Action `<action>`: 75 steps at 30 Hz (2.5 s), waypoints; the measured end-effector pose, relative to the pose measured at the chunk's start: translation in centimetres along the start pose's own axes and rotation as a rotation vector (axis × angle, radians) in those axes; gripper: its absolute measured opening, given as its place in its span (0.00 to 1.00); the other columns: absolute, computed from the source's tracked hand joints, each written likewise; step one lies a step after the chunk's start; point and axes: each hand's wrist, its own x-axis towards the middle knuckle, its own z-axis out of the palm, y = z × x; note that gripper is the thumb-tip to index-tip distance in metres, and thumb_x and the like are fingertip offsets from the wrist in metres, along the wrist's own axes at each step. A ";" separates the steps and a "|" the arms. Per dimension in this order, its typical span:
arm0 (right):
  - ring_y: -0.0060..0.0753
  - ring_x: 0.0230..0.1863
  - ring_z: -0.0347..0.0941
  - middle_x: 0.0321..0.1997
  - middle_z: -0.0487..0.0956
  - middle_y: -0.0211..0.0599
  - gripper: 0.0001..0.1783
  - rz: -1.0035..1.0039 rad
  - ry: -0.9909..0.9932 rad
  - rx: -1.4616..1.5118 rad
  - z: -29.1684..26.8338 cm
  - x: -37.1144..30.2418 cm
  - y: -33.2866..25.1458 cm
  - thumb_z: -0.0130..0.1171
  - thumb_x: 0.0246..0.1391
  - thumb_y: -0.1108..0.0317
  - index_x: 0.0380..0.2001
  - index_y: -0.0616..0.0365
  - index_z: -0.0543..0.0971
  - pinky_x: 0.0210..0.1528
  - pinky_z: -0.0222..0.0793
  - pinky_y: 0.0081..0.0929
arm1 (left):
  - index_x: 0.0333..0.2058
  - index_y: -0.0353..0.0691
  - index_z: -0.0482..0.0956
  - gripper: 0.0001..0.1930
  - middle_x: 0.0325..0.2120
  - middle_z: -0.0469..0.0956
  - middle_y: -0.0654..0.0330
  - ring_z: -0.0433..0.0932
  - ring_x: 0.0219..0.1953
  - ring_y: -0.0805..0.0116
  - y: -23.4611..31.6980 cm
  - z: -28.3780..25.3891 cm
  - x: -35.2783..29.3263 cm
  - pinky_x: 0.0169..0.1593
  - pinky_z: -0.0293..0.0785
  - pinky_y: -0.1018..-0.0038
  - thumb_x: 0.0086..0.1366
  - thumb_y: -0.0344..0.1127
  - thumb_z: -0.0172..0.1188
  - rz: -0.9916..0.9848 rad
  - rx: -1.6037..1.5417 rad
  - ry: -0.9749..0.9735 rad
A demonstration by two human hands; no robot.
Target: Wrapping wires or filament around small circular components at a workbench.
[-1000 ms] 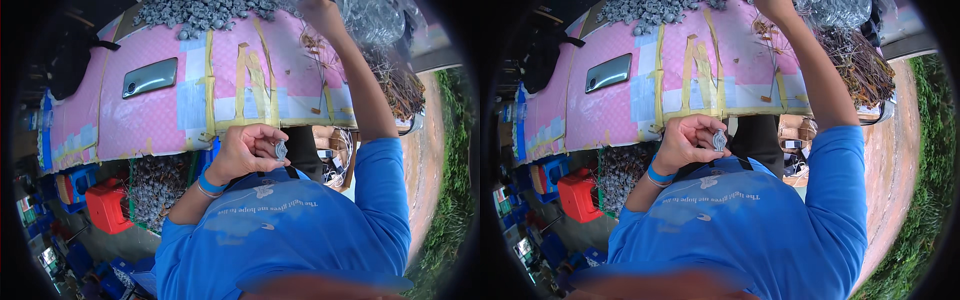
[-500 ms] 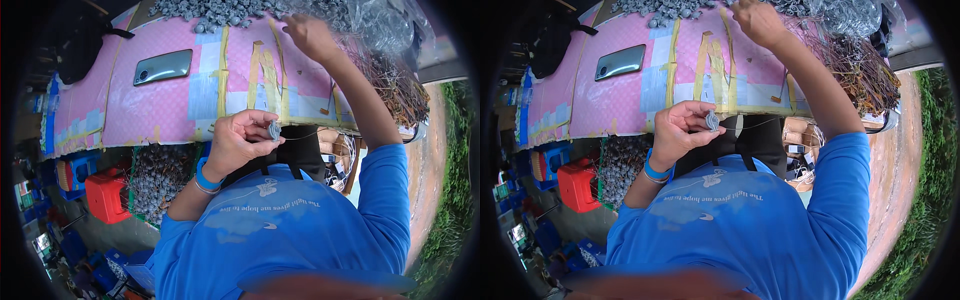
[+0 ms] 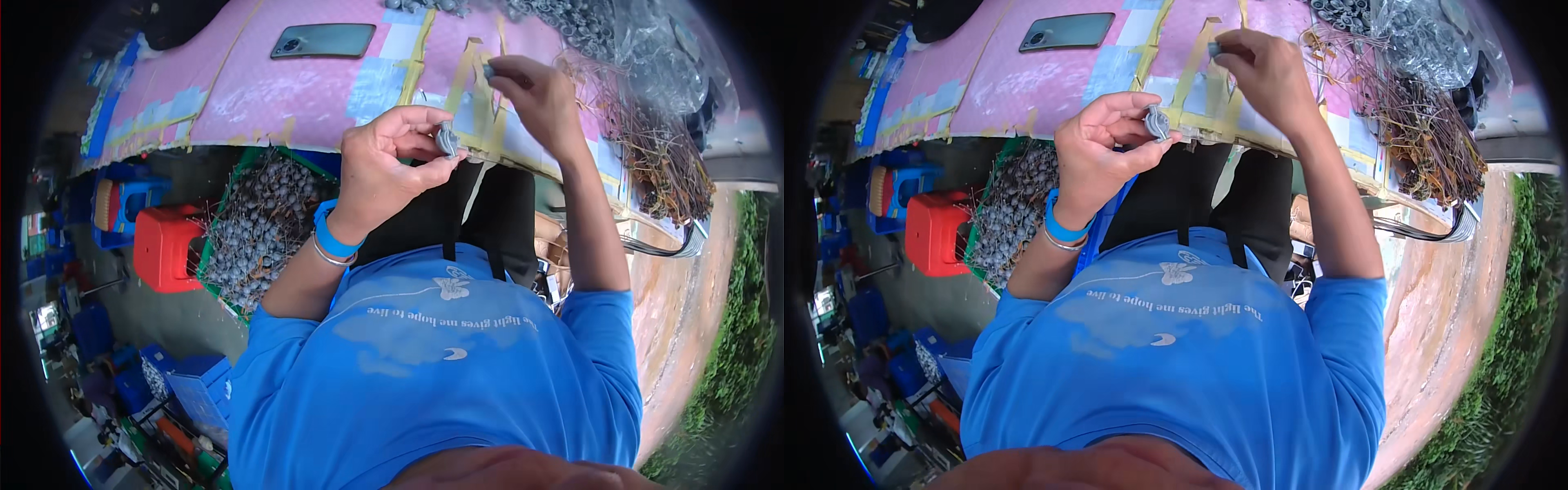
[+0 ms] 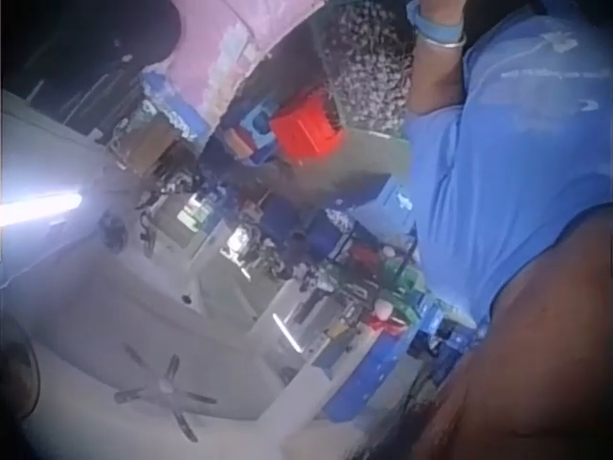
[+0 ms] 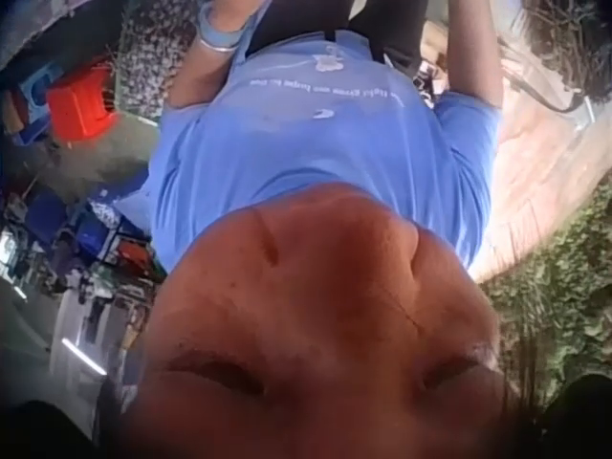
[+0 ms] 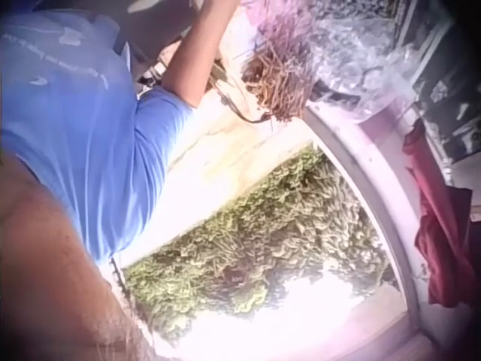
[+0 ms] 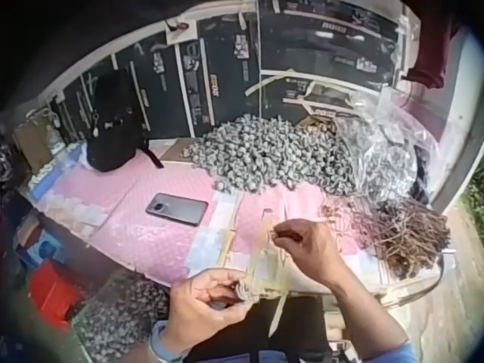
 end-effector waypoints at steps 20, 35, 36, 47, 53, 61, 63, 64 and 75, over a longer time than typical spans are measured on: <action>0.18 0.32 0.75 0.32 0.82 0.32 0.10 0.359 -0.020 0.581 0.0 -8.7 -6.2 0.66 0.51 0.80 0.38 0.66 0.83 0.36 0.73 0.16 | 0.39 0.35 0.78 0.19 0.29 0.81 0.57 0.84 0.28 0.68 -0.7 2.5 0.3 0.31 0.81 0.77 0.44 0.21 0.69 0.483 0.643 -0.032; 0.30 0.42 0.77 0.41 0.81 0.41 0.17 0.251 -0.142 1.311 1.2 -7.7 -1.8 0.59 0.60 0.68 0.49 0.68 0.76 0.48 0.73 0.27 | 0.54 0.31 0.74 0.25 0.45 0.80 0.52 0.83 0.42 0.68 -0.3 3.3 1.0 0.46 0.81 0.75 0.55 0.14 0.61 0.026 -0.001 -0.228; 0.30 0.42 0.77 0.41 0.81 0.41 0.17 0.256 -0.143 1.311 1.2 -7.7 -1.9 0.59 0.60 0.68 0.49 0.68 0.76 0.48 0.73 0.27 | 0.55 0.30 0.73 0.26 0.45 0.80 0.51 0.83 0.42 0.68 -0.2 3.4 0.8 0.47 0.81 0.75 0.56 0.15 0.62 0.026 0.060 -0.214; 0.22 0.41 0.76 0.39 0.81 0.35 0.09 0.210 0.175 1.115 2.6 -8.3 -3.2 0.63 0.58 0.72 0.42 0.62 0.79 0.49 0.71 0.21 | 0.49 0.28 0.75 0.22 0.41 0.81 0.52 0.83 0.40 0.67 -1.7 3.5 0.5 0.42 0.83 0.75 0.55 0.19 0.67 0.244 0.156 -0.047; 0.23 0.38 0.78 0.37 0.82 0.36 0.08 0.166 0.213 1.114 2.8 -9.0 -3.2 0.61 0.59 0.71 0.39 0.63 0.80 0.47 0.73 0.23 | 0.42 0.32 0.81 0.14 0.42 0.81 0.53 0.83 0.39 0.68 -0.4 1.9 -0.6 0.37 0.83 0.77 0.55 0.23 0.69 0.376 0.316 -0.059; 0.28 0.38 0.79 0.38 0.82 0.39 0.07 0.173 0.081 0.990 4.3 -9.9 -4.7 0.58 0.61 0.73 0.41 0.64 0.78 0.47 0.75 0.27 | 0.41 0.33 0.82 0.15 0.38 0.83 0.55 0.83 0.30 0.73 1.0 -0.5 -3.5 0.30 0.81 0.80 0.54 0.26 0.71 0.383 0.444 0.039; 0.27 0.39 0.78 0.39 0.82 0.39 0.08 0.192 -0.060 0.860 3.9 -9.9 -4.9 0.58 0.60 0.74 0.42 0.64 0.78 0.46 0.75 0.26 | 0.38 0.33 0.82 0.14 0.34 0.83 0.53 0.83 0.27 0.71 1.4 -3.0 -5.3 0.27 0.78 0.79 0.53 0.28 0.72 0.164 0.480 0.046; 0.26 0.39 0.78 0.40 0.82 0.38 0.09 0.204 -0.159 0.696 3.5 -9.7 -4.7 0.58 0.59 0.76 0.43 0.64 0.78 0.45 0.74 0.24 | 0.37 0.33 0.82 0.14 0.30 0.83 0.53 0.83 0.24 0.70 1.5 -5.2 -6.3 0.25 0.76 0.78 0.54 0.32 0.72 0.137 0.629 0.105; 0.28 0.32 0.76 0.39 0.83 0.34 0.13 0.009 0.130 -0.420 -4.7 -11.6 7.2 0.65 0.54 0.68 0.44 0.56 0.84 0.34 0.71 0.27 | 0.48 0.32 0.78 0.25 0.38 0.81 0.47 0.80 0.37 0.59 10.3 -20.7 -13.2 0.42 0.77 0.68 0.55 0.41 0.70 -0.439 1.365 0.554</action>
